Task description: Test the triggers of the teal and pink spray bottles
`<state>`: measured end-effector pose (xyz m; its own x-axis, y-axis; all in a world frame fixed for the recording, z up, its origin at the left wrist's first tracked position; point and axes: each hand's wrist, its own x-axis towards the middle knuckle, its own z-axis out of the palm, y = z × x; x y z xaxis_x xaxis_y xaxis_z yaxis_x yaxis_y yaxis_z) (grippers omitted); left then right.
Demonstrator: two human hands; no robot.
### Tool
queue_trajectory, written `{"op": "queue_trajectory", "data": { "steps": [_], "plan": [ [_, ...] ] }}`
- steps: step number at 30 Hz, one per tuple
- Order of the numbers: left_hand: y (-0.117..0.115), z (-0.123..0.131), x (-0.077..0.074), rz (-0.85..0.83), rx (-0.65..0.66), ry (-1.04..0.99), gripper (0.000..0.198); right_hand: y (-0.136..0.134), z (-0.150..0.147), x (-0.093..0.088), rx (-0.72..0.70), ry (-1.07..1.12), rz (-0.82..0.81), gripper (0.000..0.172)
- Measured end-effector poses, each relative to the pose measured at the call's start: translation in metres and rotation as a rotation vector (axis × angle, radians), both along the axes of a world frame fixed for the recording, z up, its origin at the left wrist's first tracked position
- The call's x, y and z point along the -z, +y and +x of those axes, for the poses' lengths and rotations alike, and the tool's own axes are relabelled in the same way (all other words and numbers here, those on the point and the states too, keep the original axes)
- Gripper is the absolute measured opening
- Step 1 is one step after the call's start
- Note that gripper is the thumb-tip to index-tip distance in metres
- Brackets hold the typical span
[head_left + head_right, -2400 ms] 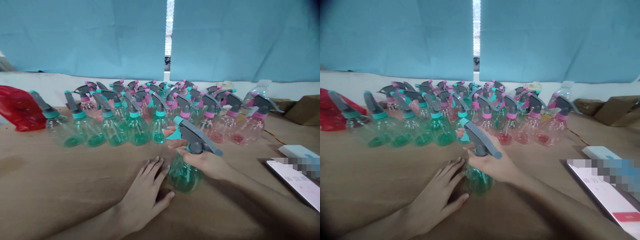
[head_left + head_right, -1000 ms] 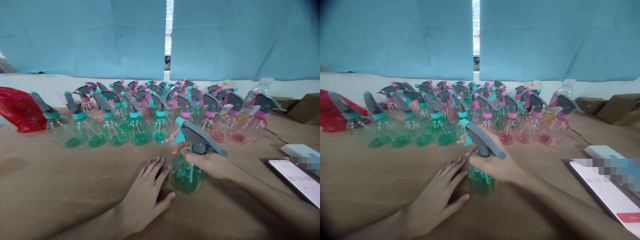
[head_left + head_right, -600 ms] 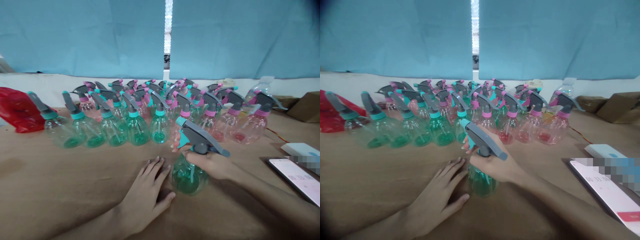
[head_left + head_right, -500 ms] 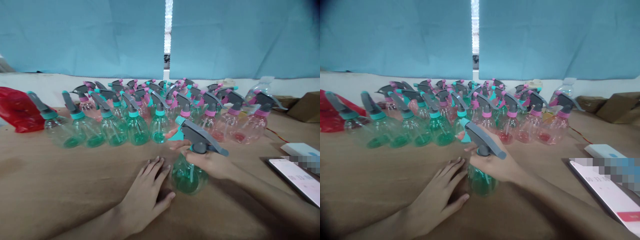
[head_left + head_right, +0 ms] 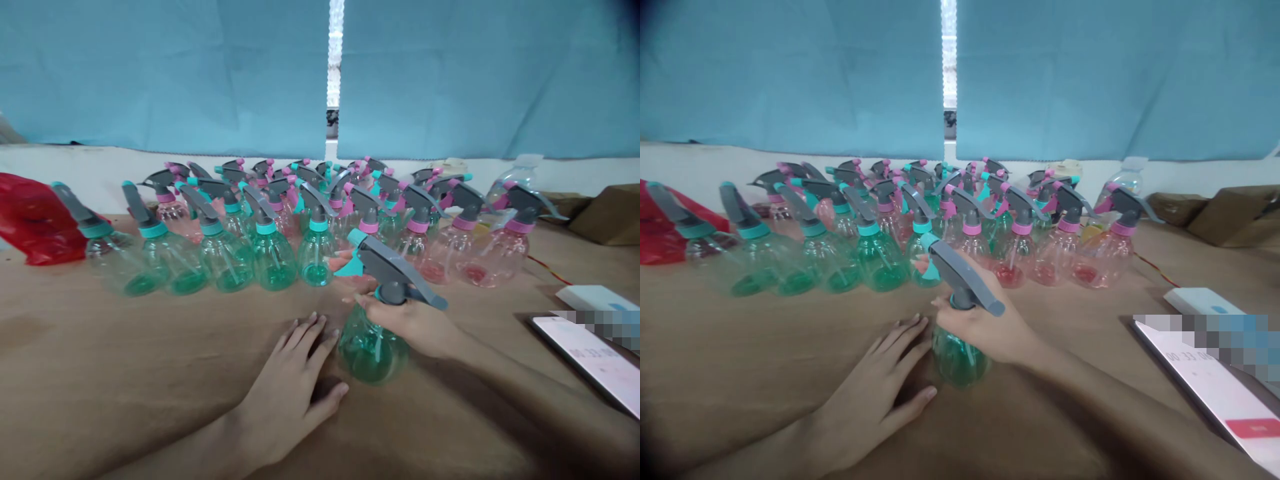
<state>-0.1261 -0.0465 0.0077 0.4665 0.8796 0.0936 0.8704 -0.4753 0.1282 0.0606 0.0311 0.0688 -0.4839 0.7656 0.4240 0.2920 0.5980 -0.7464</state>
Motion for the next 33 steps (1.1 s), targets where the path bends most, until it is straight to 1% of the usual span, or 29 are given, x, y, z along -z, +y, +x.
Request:
{"op": "queue_trajectory", "data": {
  "steps": [6,13,21,24,30,33],
  "plan": [
    [-0.0003,-0.0004,0.0008,0.008,0.004,-0.003,0.057,0.0008,-0.0001,0.0018,-0.014,-0.005,-0.069,0.043],
    [-0.0002,-0.0002,0.0014,0.003,-0.002,0.016,0.056,0.0027,-0.0005,0.004,-0.028,0.014,-0.083,0.05],
    [-0.0002,-0.0012,0.0027,0.028,0.005,-0.013,0.056,0.0005,0.0004,-0.0002,-0.014,0.013,-0.132,0.053],
    [-0.0007,-0.001,0.0026,0.022,0.004,-0.003,0.057,0.0008,0.0005,-0.0005,-0.002,0.024,-0.144,0.047],
    [-0.001,-0.0003,0.0026,0.006,0.003,0.016,0.057,0.0018,-0.0005,0.0012,0.002,0.049,-0.15,0.023],
    [-0.0004,-0.0008,0.0026,0.018,-0.002,0.011,0.057,0.0017,-0.0009,0.0009,-0.002,0.055,-0.146,0.021]
  ]
}}
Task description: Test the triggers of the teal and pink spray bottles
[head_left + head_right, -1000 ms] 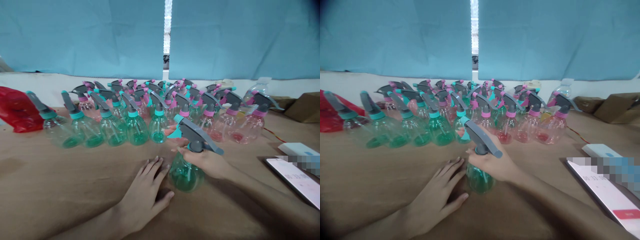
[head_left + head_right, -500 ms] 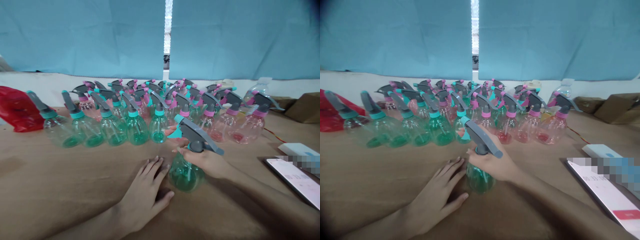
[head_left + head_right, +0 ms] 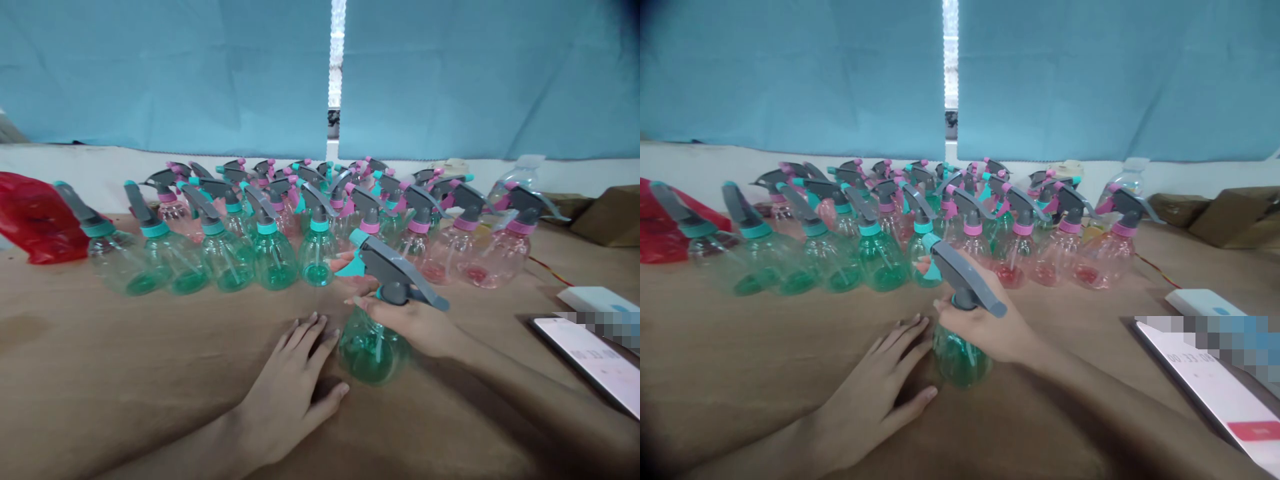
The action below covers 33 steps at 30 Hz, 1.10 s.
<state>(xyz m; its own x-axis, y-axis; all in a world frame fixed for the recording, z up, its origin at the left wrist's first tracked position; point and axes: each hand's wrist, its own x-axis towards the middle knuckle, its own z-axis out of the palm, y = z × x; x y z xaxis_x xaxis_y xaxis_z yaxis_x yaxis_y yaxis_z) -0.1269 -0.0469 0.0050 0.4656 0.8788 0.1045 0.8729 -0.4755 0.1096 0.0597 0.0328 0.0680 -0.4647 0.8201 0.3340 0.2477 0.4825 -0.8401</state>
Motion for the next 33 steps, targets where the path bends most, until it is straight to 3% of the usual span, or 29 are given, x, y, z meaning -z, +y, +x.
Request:
{"op": "queue_trajectory", "data": {
  "steps": [8,20,28,33],
  "plan": [
    [0.0007,0.0001,-0.0016,0.011,-0.002,-0.024,0.055,0.0007,0.0024,0.002,0.012,-0.041,-0.007,0.052],
    [0.001,0.0003,-0.002,-0.018,-0.004,-0.032,0.057,0.0022,0.002,0.0027,-0.057,0.014,-0.03,0.018],
    [0.0,0.0002,-0.0016,-0.016,-0.002,-0.04,0.055,0.0042,0.0046,0.0044,-0.084,0.038,-0.034,0.017],
    [0.0003,0.001,-0.002,-0.017,-0.004,-0.025,0.055,0.0024,0.0052,0.0009,-0.115,0.1,-0.063,0.034]
  ]
}}
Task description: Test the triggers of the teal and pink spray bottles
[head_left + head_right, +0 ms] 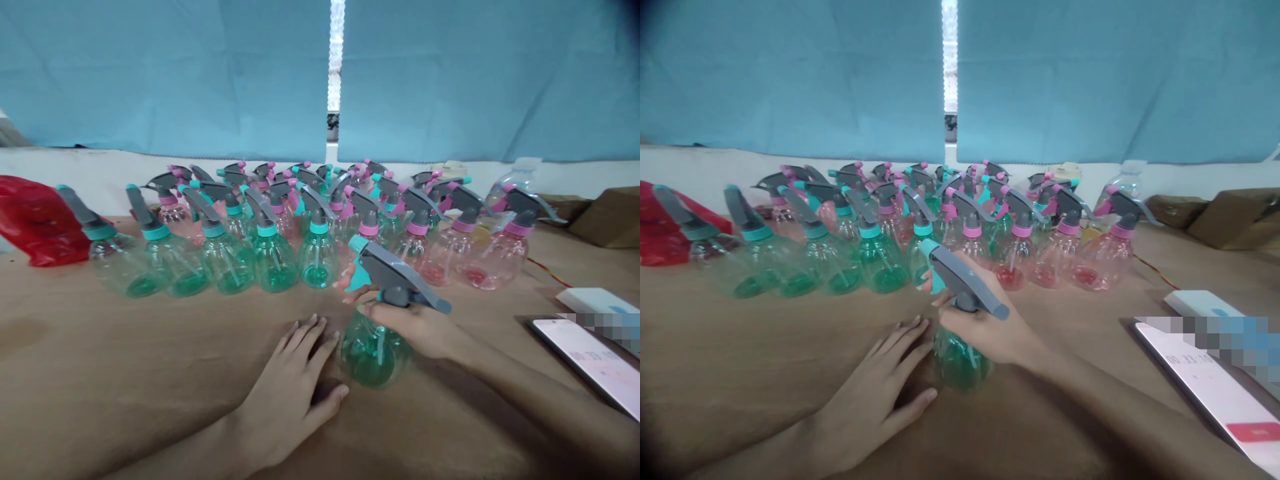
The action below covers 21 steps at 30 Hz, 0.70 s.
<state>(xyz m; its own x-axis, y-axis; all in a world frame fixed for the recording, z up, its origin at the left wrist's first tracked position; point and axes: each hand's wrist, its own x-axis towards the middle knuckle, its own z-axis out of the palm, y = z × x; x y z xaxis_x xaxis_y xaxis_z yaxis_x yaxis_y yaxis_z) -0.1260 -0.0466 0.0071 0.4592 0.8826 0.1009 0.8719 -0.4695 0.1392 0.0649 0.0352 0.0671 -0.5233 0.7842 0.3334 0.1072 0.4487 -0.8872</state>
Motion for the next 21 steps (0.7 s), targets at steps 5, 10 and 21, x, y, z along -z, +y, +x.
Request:
{"op": "queue_trajectory", "data": {
  "steps": [5,10,21],
  "plan": [
    [-0.0001,-0.0004,0.0007,-0.002,0.003,0.019,0.056,-0.0031,-0.0015,-0.0057,-0.02,0.068,-0.043,0.025],
    [0.0007,-0.0008,0.0011,0.01,0.007,0.002,0.056,-0.0002,0.0005,-0.0032,-0.017,0.022,-0.012,0.024],
    [-0.0003,-0.0016,0.0035,0.021,0.003,-0.021,0.055,-0.002,-0.0024,0.0016,0.099,-0.094,0.043,0.014]
  ]
}}
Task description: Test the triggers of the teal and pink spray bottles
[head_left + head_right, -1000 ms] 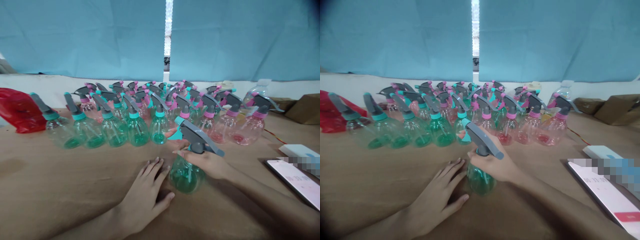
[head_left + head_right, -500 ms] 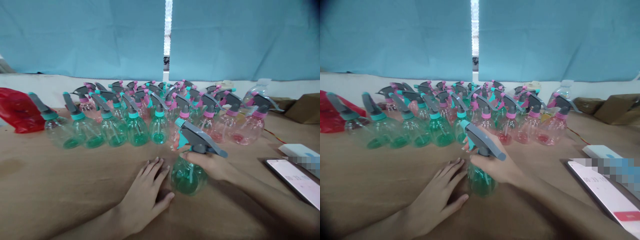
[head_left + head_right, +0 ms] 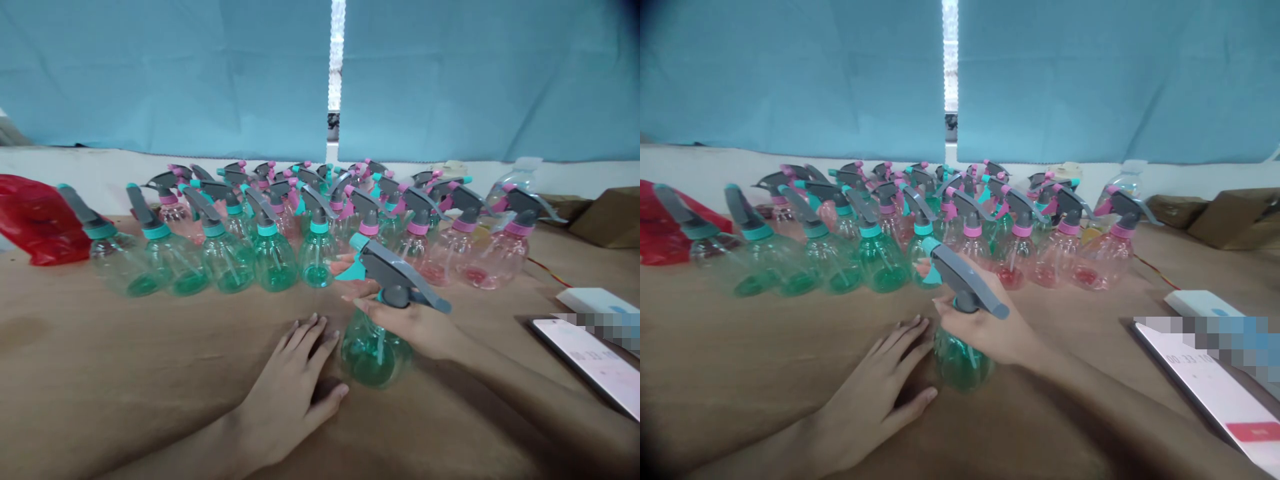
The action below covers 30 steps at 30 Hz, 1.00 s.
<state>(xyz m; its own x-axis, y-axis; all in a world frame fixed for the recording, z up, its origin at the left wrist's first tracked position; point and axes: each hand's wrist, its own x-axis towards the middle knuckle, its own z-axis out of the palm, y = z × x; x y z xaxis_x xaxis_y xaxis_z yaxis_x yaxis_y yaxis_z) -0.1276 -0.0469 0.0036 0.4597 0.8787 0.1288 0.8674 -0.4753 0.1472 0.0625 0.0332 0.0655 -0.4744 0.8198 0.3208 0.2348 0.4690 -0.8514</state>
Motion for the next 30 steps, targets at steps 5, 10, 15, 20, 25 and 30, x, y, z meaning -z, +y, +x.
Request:
{"op": "queue_trajectory", "data": {
  "steps": [5,10,15,20,25,30],
  "plan": [
    [0.0013,0.0001,-0.0014,-0.029,0.0,0.028,0.057,0.001,0.0011,0.003,0.064,-0.072,0.028,0.015],
    [0.0002,0.0005,-0.0032,-0.038,-0.006,0.033,0.057,0.0013,0.0008,0.0033,0.068,-0.068,0.009,0.013],
    [0.0001,0.001,-0.0024,-0.015,-0.003,0.006,0.055,0.0017,0.0006,0.0027,0.044,-0.066,0.029,0.012],
    [0.0004,0.0008,-0.0028,-0.017,-0.002,0.016,0.057,0.0024,0.0004,0.0031,0.042,-0.044,0.064,0.011],
    [0.0004,0.0011,-0.0035,-0.042,-0.004,0.041,0.057,0.0022,-0.0003,0.0015,0.024,-0.032,0.075,0.012],
    [0.0007,0.0012,-0.0039,-0.052,-0.005,0.038,0.057,0.0012,-0.0003,0.0004,0.033,-0.057,0.05,0.012]
  ]
}}
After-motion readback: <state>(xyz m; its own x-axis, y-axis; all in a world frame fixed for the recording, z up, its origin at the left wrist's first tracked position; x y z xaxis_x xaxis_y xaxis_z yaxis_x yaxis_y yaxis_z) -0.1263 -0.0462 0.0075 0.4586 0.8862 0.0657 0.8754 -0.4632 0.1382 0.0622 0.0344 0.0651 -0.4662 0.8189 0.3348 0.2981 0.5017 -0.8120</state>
